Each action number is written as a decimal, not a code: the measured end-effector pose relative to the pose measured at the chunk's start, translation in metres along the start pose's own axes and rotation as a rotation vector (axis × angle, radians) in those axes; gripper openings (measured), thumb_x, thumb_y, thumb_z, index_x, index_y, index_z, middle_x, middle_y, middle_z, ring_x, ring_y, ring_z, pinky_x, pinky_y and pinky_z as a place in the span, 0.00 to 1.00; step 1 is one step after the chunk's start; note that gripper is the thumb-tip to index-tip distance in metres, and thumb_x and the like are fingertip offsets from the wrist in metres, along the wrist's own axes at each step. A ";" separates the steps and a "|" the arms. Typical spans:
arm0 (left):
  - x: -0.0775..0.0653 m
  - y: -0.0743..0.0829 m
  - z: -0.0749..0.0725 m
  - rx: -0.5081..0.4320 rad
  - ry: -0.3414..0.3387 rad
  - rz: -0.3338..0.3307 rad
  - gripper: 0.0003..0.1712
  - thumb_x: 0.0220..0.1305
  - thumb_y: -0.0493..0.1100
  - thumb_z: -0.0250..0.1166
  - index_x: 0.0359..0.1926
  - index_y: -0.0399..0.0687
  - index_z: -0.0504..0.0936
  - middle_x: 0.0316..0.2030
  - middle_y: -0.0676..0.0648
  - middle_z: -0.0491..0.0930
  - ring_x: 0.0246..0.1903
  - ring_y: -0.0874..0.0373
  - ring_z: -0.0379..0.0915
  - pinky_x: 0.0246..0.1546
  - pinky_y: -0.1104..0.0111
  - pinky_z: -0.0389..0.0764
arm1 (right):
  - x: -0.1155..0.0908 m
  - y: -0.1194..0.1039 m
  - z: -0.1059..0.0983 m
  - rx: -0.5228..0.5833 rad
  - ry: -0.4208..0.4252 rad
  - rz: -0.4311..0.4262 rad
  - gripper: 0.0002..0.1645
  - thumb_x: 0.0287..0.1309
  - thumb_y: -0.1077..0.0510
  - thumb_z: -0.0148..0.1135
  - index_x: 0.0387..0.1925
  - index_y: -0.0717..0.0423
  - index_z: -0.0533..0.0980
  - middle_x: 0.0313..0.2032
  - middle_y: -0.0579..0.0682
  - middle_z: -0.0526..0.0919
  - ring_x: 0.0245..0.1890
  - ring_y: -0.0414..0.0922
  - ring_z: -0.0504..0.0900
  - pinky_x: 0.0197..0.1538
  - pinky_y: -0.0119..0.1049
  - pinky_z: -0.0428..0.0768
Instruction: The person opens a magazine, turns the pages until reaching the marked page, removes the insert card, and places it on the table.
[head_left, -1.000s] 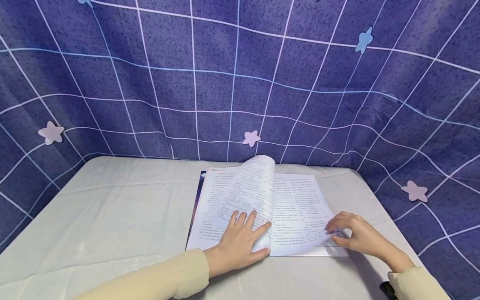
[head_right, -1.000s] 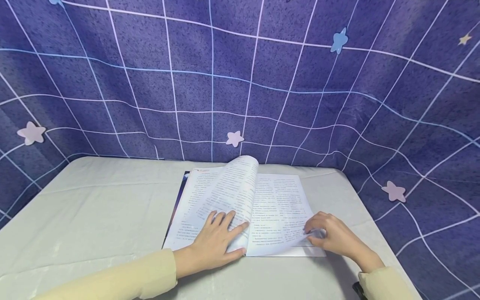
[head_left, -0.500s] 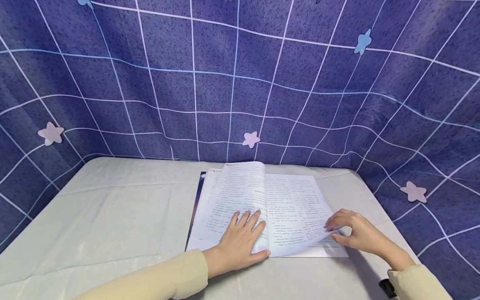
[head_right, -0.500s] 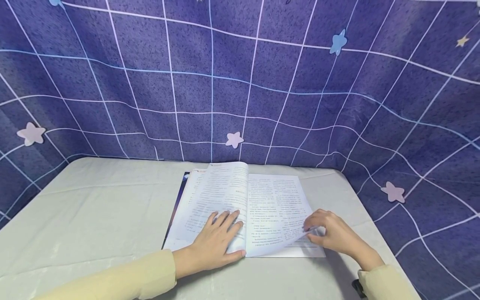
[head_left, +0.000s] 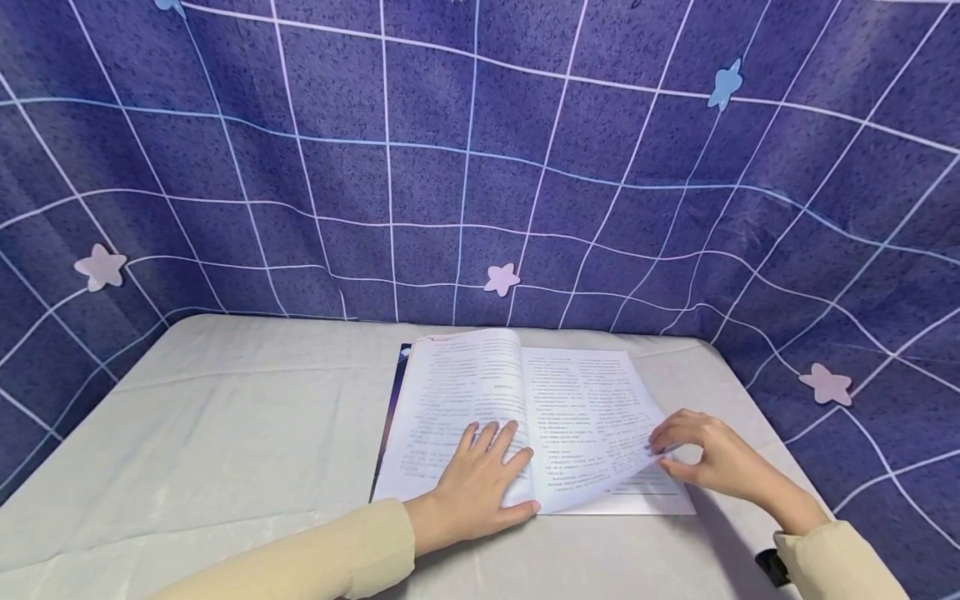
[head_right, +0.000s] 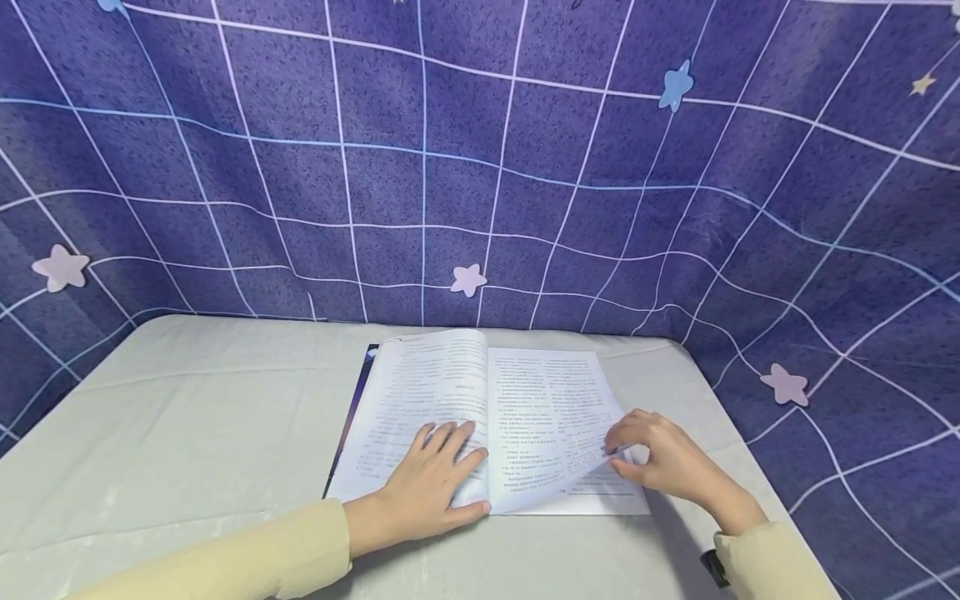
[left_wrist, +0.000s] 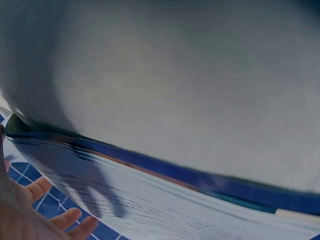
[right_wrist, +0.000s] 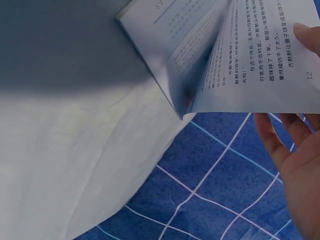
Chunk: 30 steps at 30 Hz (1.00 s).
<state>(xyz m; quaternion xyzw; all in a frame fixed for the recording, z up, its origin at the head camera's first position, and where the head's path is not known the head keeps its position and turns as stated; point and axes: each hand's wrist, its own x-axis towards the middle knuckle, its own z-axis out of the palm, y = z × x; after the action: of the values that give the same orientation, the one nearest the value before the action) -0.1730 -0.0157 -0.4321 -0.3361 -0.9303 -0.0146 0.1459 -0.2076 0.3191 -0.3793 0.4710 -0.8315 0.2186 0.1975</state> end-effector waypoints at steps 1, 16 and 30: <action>0.000 0.000 0.000 0.001 0.006 0.006 0.38 0.56 0.74 0.44 0.57 0.56 0.69 0.62 0.40 0.63 0.60 0.43 0.61 0.59 0.47 0.58 | 0.001 0.000 -0.001 -0.002 0.002 -0.002 0.19 0.25 0.67 0.71 0.27 0.47 0.80 0.29 0.43 0.82 0.33 0.39 0.77 0.47 0.20 0.67; 0.004 0.004 0.001 0.024 0.046 0.040 0.38 0.54 0.74 0.46 0.54 0.53 0.71 0.57 0.43 0.68 0.55 0.47 0.65 0.54 0.49 0.62 | 0.014 -0.005 -0.009 -0.035 -0.013 -0.002 0.16 0.27 0.65 0.71 0.26 0.47 0.81 0.30 0.41 0.83 0.34 0.37 0.79 0.44 0.24 0.70; 0.008 0.012 -0.003 0.051 0.020 0.025 0.37 0.54 0.74 0.45 0.50 0.53 0.73 0.56 0.42 0.70 0.54 0.44 0.65 0.51 0.48 0.64 | 0.027 -0.010 -0.015 -0.062 0.007 -0.012 0.14 0.30 0.62 0.72 0.26 0.48 0.82 0.31 0.41 0.83 0.35 0.38 0.78 0.44 0.27 0.70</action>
<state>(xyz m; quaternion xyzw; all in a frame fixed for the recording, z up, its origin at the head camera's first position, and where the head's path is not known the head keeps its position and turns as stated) -0.1704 -0.0024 -0.4281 -0.3439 -0.9246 0.0076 0.1639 -0.2098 0.3031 -0.3508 0.4689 -0.8342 0.1934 0.2163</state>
